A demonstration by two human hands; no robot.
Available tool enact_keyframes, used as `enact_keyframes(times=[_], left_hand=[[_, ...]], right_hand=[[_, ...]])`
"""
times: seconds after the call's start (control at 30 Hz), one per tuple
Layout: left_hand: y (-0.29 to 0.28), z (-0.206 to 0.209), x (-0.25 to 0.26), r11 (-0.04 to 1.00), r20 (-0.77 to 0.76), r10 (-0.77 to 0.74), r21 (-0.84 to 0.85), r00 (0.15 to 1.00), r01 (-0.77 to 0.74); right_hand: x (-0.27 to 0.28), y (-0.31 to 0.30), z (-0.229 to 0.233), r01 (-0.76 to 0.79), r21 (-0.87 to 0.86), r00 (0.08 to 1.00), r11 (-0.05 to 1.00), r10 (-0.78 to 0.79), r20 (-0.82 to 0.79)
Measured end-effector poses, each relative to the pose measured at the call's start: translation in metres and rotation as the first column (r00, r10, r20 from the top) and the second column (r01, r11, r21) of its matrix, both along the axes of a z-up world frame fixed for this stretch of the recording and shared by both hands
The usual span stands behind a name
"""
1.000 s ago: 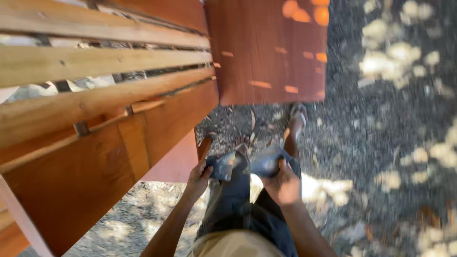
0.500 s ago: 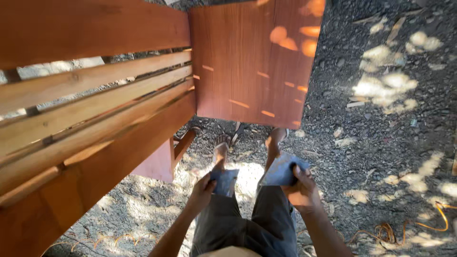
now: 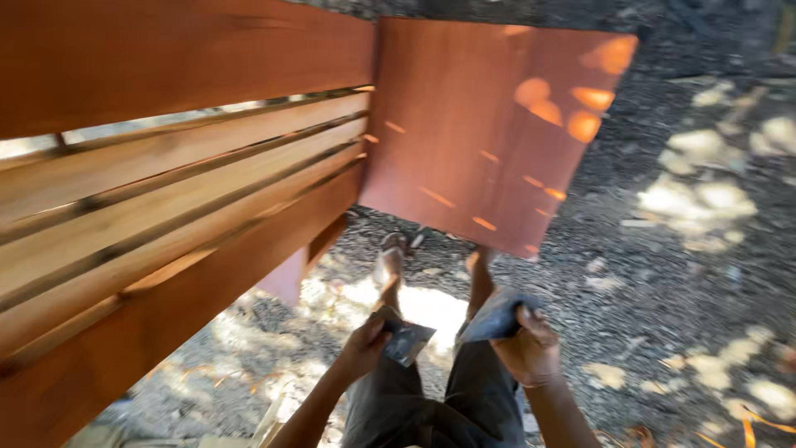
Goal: The person sands the edges and surfaces of a wooden table and chair using sandpaper. They move between different pieces of furniture, smoothing the wood by hand.
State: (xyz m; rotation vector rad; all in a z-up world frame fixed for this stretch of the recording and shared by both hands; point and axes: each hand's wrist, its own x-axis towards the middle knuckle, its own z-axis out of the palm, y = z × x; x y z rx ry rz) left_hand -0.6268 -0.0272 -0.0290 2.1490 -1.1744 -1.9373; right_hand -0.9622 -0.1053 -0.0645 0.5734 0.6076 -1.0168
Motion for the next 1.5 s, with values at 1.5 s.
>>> enact_keyframes(times=[1.5], left_hand=[[-0.302, -0.12, -0.109, 0.952, -0.577, -0.288, -0.256, 0.764, 0.166]], right_hand=[[-0.056, -0.187, 0.027, -0.039, -0.071, 0.658, 0.997, -0.028, -0.752]])
